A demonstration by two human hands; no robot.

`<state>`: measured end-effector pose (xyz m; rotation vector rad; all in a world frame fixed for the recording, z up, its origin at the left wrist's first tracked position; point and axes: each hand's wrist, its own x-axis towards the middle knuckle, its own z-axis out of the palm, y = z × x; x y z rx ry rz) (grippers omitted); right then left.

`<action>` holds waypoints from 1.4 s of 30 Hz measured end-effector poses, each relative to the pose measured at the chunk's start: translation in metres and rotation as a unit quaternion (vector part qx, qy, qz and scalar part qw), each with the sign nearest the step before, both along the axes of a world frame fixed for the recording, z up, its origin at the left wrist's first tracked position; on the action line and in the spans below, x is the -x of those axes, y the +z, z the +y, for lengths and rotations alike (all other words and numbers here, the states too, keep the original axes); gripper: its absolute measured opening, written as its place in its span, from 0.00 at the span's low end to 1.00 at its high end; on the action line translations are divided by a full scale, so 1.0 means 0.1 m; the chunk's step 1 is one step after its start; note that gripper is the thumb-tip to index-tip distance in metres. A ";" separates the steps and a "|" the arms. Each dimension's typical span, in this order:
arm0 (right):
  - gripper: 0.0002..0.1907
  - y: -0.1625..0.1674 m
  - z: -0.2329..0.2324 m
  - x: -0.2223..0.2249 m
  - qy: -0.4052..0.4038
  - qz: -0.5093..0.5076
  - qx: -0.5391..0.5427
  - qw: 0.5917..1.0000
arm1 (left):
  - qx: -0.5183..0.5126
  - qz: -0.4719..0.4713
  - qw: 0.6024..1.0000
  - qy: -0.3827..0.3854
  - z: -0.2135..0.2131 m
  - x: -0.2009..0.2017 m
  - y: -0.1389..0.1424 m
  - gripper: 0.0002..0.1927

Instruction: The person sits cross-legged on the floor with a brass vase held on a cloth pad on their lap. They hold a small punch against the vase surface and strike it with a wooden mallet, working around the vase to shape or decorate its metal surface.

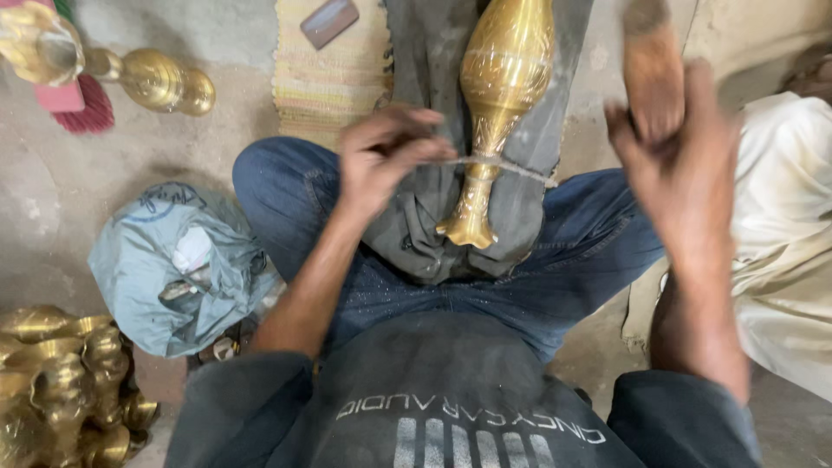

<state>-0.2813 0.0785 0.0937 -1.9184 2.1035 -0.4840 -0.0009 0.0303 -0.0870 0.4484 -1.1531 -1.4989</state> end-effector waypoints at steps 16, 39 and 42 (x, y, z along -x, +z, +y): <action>0.40 -0.39 0.39 -0.52 -0.005 -0.034 0.015 0.999 | -0.162 -0.091 0.960 0.211 0.31 -0.35 0.18 0.15; 0.39 -1.30 -1.30 -0.76 0.185 -0.408 0.183 0.875 | -0.162 -0.135 0.957 0.201 0.47 -0.27 0.25 0.15; 0.36 -1.17 -1.25 -0.74 0.166 -0.334 0.153 0.915 | -0.145 -0.108 0.964 0.193 0.41 -0.21 0.33 0.10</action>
